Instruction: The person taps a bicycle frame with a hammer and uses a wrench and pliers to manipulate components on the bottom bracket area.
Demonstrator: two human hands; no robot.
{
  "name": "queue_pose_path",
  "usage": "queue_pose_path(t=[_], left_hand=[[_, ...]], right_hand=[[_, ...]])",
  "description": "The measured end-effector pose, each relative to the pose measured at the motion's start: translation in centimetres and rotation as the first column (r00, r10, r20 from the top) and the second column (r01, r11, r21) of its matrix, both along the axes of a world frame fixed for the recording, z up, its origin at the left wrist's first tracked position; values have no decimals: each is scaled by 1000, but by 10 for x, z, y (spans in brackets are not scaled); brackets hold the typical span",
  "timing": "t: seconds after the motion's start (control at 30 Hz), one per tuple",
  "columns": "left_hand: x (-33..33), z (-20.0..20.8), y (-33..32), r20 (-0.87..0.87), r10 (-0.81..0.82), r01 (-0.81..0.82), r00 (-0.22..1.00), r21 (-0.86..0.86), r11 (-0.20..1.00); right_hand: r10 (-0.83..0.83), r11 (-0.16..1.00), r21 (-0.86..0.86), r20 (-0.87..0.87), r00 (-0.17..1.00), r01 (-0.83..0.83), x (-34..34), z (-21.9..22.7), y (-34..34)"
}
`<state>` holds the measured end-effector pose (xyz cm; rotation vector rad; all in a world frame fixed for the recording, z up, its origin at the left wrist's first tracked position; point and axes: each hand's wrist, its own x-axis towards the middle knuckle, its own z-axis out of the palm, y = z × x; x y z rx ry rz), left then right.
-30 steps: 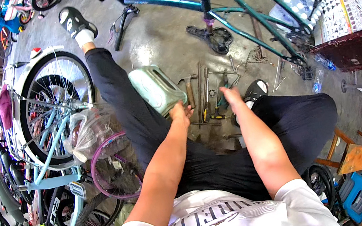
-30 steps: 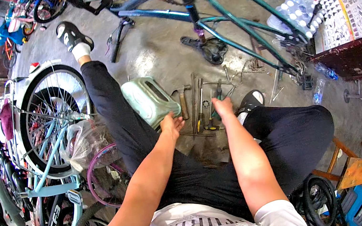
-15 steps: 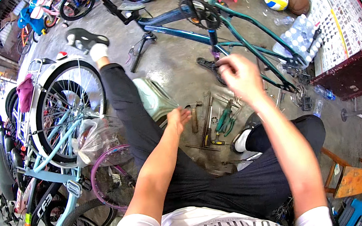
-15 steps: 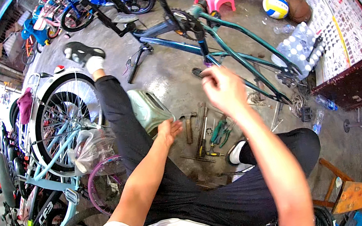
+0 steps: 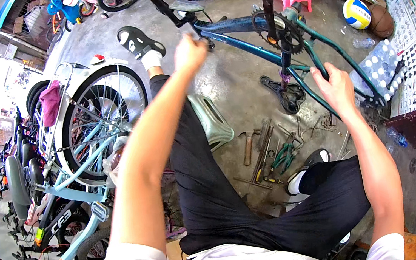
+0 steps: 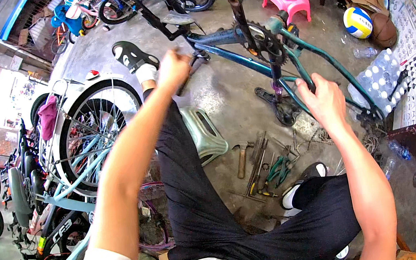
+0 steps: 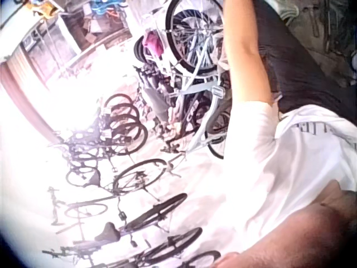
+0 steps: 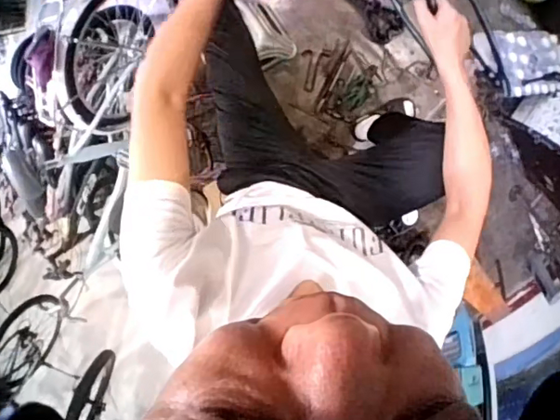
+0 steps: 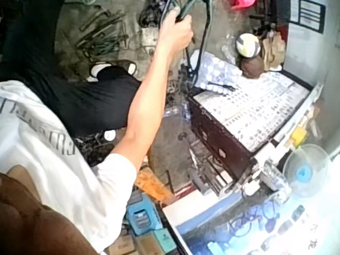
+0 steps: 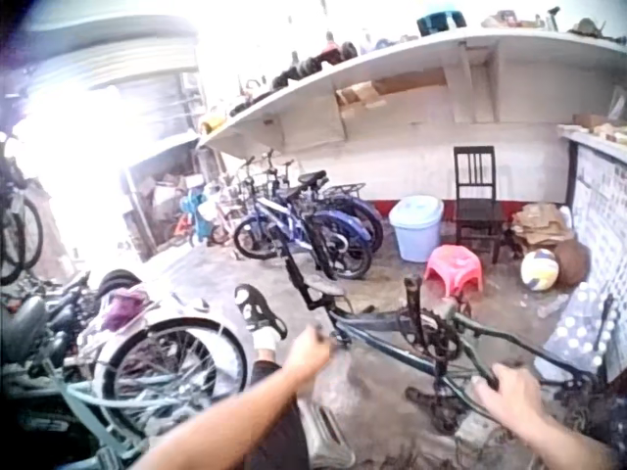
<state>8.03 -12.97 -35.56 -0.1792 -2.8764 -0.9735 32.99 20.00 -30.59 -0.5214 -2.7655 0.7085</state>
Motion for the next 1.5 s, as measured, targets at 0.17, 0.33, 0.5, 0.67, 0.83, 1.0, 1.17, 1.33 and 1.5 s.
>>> queue_pose_path(t=[0.17,0.33,0.5,0.67,0.83,1.0,1.17,1.33,1.5], left_hand=[[-28,30,-17,-14,12,-12,1000,27,1000],[21,2,24,0,-238,238,971,-39,971],[38,-14,100,-192,-373,396,908,103,912],[42,5,148,-414,-208,346,886,291,892],[26,-7,166,-492,-217,339,843,174,924],[19,-26,162,-479,-289,347,829,35,937],[22,-30,162,-477,-267,330,837,51,943],[23,-24,159,-443,-313,384,840,78,920],[20,-29,159,-480,-290,398,828,139,907]], right_hand=[[4,994,113,-42,999,1,-26,6,42],[6,1000,30,-24,1000,-5,-35,-2,70],[-6,996,83,-56,998,10,-27,-9,83],[22,1000,4,-87,996,-22,-38,-15,77],[-26,1000,10,-128,991,28,-31,-10,73],[-25,991,-129,-501,865,-46,-48,7,66],[256,936,-43,-600,758,-350,-95,69,9],[168,746,-422,-628,760,-514,-112,77,-24],[104,804,-393,-647,756,-447,-109,76,-22]])
